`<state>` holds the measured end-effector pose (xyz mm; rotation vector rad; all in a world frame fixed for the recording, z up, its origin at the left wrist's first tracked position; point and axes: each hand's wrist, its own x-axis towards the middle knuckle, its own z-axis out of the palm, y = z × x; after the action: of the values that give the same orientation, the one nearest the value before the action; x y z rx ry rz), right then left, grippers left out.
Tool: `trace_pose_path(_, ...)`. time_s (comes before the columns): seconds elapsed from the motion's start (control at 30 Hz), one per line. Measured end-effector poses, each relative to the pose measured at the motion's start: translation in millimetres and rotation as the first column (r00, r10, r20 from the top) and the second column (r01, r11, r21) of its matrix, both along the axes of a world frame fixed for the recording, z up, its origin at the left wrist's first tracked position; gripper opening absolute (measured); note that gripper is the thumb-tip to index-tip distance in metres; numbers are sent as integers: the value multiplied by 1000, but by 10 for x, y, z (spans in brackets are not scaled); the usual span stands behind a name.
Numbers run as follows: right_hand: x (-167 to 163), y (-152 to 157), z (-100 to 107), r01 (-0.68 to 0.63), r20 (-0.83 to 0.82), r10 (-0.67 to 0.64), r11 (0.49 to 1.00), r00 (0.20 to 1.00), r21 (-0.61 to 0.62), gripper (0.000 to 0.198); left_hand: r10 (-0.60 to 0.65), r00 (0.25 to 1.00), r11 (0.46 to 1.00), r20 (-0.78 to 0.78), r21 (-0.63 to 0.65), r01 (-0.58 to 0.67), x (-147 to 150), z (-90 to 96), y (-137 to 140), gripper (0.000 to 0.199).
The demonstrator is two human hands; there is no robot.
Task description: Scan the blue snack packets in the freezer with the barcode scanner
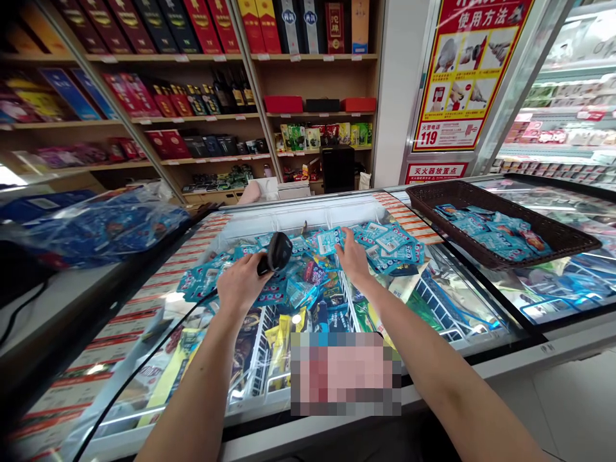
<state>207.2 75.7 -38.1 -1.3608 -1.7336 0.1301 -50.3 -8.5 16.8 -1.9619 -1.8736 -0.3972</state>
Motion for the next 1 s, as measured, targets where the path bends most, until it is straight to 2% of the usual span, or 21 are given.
trace_pose_path(0.13, -8, -59, 45, 84, 198, -98, 993, 975, 77, 37, 104, 994, 994, 46, 9, -105, -64, 8, 0, 39)
trace_pose_path(0.2, 7, -89, 71, 136, 271, -159, 985, 949, 103, 31, 117, 992, 993, 53, 12, -118, -70, 8, -2, 39)
trace_pose_path(0.3, 11, -142, 110, 174, 355, -216, 974, 910, 147, 32, 118, 991, 993, 57, 14, -119, -65, 3, -2, 40)
trace_pose_path(0.4, -25, -179, 111, 7, 484, -96, 983, 870, 183, 36, 104, 993, 994, 54, 13, -104, -61, -4, 1, 40)
trace_pose_path(0.5, -61, -158, 49, -165, 608, 55, 978, 792, 127, 33, 101, 993, 995, 57, 7, -101, -60, -6, 3, 41)
trace_pose_path(0.6, -50, -85, -25, -113, 631, 31, 989, 775, 90, 31, 110, 992, 994, 70, -8, -109, -58, 0, -3, 41)
trace_pose_path(0.7, -7, -30, -50, -14, 633, -54, 995, 772, 103, 31, 100, 992, 995, 76, -17, -99, -56, 9, -12, 40)
trace_pose_path(0.8, -2, -39, -26, 24, 634, -98, 992, 767, 124, 34, 92, 993, 996, 80, -22, -91, -59, 14, -16, 39)
trace_pose_path(0.9, -87, -75, 14, -55, 634, -29, 992, 773, 112, 40, 99, 992, 995, 80, -35, -96, -66, 13, -12, 39)
trace_pose_path(1.0, -255, -70, 55, -223, 648, 147, 974, 748, 37, 47, 98, 992, 995, 80, -24, -97, -78, 7, -6, 38)
